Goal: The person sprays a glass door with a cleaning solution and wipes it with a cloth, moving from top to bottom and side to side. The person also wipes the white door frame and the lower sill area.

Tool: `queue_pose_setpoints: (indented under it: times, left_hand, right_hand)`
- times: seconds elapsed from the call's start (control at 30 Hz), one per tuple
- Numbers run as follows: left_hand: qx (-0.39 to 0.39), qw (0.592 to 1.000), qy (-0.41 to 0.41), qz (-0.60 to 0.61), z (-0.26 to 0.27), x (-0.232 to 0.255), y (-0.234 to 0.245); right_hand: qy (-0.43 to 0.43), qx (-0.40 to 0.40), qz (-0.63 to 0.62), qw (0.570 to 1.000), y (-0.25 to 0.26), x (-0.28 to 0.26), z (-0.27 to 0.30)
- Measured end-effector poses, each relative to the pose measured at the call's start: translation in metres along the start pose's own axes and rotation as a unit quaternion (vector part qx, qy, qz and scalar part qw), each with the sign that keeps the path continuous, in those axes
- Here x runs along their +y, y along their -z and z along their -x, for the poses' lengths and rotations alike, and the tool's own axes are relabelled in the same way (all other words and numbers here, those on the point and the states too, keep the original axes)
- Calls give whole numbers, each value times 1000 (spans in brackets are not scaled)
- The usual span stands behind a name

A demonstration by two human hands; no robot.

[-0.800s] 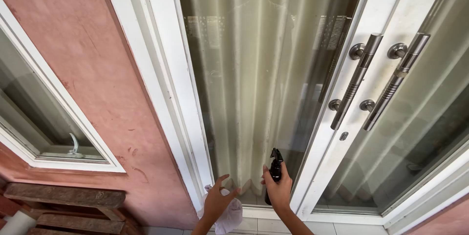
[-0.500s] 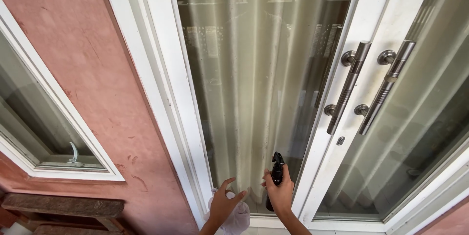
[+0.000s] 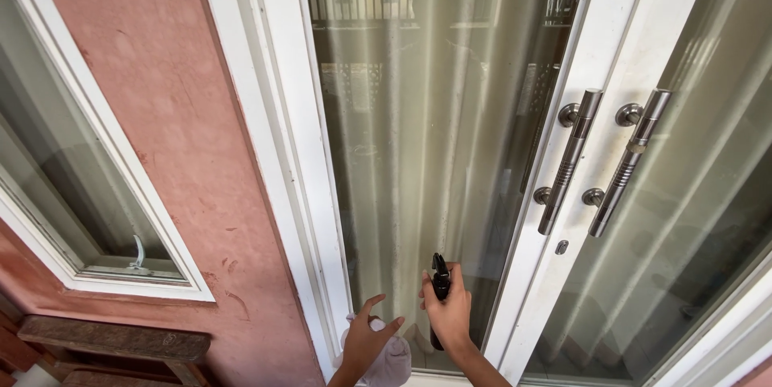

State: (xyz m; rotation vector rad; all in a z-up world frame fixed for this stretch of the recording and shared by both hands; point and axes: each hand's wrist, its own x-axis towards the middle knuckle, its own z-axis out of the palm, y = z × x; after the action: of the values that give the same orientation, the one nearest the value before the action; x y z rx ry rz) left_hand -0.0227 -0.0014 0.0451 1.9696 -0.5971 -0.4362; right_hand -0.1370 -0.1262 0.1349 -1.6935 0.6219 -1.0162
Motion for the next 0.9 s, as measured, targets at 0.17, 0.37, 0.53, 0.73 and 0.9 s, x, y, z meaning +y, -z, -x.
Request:
queue_pose_setpoints:
  times: [0.17,0.37,0.53,0.73,0.9]
  left_hand:
    - [25,998,-49,8,-3,25,24]
    - [72,986,-134,72,-7,103,74]
    - [96,959,-226,139,-39,161,128]
    - [145,924,-312,165,-92,233,212]
    - [182,873,-358,275,-102,302,282]
  right_hand:
    - [85,25,0,996,-4,-58,-14]
    - [171,40,-58,983,-16,-143,-45]
    - [241,57,-100,964,-41,-210,-88]
    - [397,137,-69,905,-85,-304,-149]
    - [387,155,-77,906,-112,-380,-192]
